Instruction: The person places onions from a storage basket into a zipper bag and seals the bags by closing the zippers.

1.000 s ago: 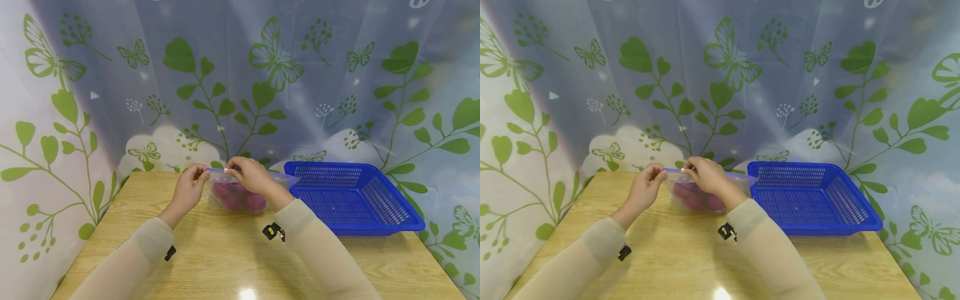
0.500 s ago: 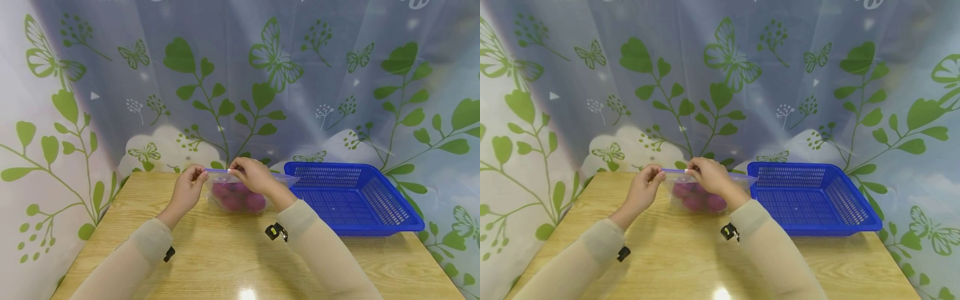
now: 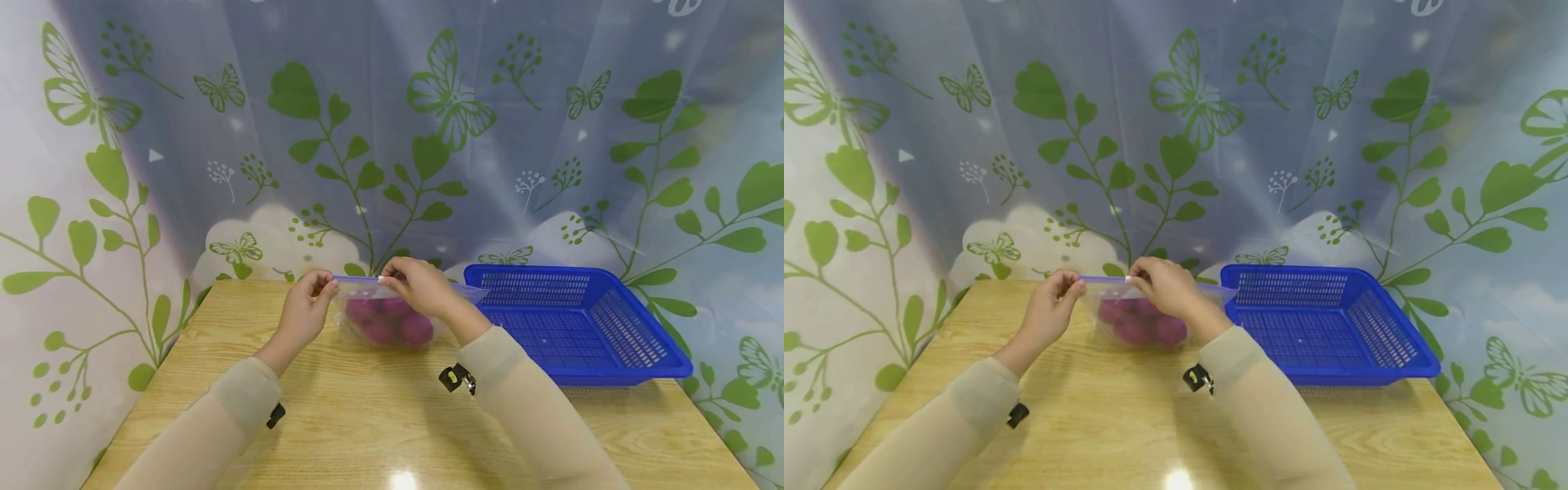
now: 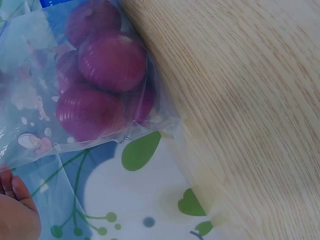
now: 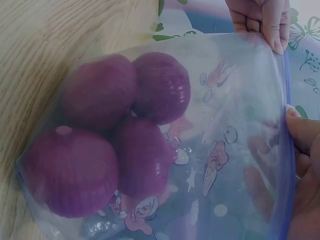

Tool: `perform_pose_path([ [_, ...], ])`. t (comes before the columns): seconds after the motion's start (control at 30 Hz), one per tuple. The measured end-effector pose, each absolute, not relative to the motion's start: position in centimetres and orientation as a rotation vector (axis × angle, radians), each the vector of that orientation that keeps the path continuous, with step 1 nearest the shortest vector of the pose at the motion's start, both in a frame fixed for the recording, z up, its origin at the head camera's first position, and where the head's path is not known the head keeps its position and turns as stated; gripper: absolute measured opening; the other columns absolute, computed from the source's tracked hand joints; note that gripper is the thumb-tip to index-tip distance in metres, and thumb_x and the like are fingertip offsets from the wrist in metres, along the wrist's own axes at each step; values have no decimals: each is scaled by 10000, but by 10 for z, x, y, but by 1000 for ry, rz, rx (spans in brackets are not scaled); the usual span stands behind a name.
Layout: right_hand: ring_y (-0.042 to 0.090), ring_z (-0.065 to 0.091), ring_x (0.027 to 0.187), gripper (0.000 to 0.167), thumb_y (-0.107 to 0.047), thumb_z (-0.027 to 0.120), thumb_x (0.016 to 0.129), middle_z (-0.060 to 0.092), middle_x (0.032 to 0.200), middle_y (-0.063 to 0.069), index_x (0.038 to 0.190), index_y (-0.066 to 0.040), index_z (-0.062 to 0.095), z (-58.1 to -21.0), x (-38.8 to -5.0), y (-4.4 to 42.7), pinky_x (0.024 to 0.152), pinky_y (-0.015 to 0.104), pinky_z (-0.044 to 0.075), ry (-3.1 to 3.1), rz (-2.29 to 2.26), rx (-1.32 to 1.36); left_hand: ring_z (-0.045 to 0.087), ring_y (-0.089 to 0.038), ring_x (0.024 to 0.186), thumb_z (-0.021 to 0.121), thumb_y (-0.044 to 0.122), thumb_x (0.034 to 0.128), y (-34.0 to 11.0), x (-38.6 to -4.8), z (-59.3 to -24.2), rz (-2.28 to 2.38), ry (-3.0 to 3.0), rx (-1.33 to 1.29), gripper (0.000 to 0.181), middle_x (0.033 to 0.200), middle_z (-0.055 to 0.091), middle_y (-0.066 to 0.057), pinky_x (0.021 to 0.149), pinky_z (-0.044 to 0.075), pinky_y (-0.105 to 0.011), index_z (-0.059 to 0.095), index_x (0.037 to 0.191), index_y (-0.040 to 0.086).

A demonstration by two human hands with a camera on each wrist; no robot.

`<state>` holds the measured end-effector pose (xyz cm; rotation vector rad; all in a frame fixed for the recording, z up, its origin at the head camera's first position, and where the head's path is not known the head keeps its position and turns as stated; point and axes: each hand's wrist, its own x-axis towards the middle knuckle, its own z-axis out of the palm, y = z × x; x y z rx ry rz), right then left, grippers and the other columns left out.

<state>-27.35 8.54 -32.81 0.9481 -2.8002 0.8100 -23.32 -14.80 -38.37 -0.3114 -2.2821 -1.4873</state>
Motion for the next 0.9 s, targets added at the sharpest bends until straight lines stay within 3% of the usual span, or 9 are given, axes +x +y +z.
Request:
perform_pose_path([
  [0.47,149,656,906,161,-273,604,1017,690,973,-10,1054,-129,663,-327,-275,93,849,353,545,-2780,769,959,606,-233,867,586,145,1022,-150,-235,-387,-1464,-2273,-311,150,949,676,-123,785,504,-320,616,1057,2],
  [0.9,139,638,857,175,-267,592,1022,680,966,-6,1070,-113,661,-327,-276,100,791,341,540,-2787,764,970,611,-251,875,580,140,1024,-153,-232,-386,-1463,-2285,-283,154,953,682,-145,787,501,-327,614,1056,-6],
])
